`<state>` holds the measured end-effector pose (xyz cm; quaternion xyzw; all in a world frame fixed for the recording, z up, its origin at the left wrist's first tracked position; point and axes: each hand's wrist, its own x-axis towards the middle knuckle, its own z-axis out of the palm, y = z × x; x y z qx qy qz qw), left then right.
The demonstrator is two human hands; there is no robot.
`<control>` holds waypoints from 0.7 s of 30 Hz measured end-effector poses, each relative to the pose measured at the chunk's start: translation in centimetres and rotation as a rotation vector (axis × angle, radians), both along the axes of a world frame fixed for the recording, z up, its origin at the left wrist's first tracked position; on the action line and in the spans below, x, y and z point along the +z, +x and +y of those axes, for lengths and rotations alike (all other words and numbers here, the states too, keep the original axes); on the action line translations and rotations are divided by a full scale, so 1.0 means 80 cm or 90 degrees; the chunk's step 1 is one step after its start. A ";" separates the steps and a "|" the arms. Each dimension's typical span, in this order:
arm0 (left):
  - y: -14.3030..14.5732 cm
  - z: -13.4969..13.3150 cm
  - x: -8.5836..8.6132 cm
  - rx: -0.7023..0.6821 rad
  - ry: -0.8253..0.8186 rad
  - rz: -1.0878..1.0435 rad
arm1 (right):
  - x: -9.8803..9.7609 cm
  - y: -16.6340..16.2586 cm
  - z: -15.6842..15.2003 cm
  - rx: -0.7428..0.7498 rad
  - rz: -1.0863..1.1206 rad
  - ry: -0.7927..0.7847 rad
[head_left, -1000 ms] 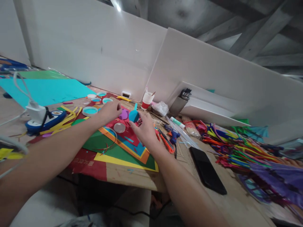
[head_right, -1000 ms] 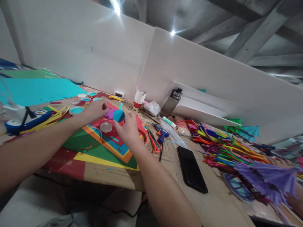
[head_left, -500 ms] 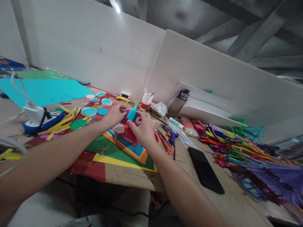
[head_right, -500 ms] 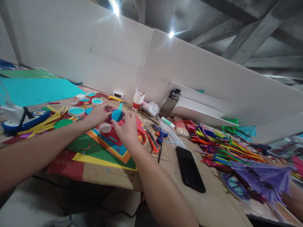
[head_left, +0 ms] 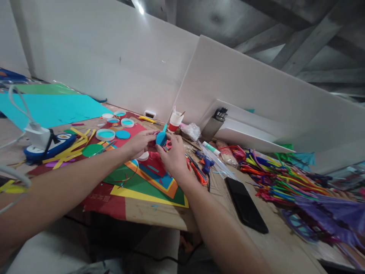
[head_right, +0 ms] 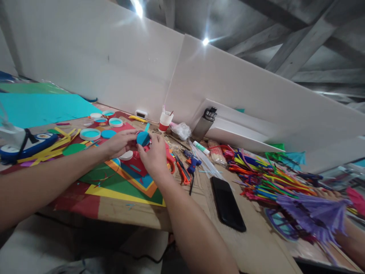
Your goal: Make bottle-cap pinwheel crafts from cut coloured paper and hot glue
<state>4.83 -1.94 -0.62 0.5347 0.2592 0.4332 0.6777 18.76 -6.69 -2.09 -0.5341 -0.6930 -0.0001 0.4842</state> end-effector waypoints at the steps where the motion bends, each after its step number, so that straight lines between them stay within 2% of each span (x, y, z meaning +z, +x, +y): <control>1: 0.000 0.000 0.000 -0.005 -0.003 -0.009 | 0.000 0.000 0.000 -0.001 -0.002 0.003; 15: -0.001 0.005 -0.006 -0.023 0.037 -0.019 | 0.002 0.001 -0.001 0.011 0.002 0.002; 21: -0.001 0.002 -0.003 0.015 0.031 -0.019 | 0.003 0.001 -0.002 0.023 0.005 0.000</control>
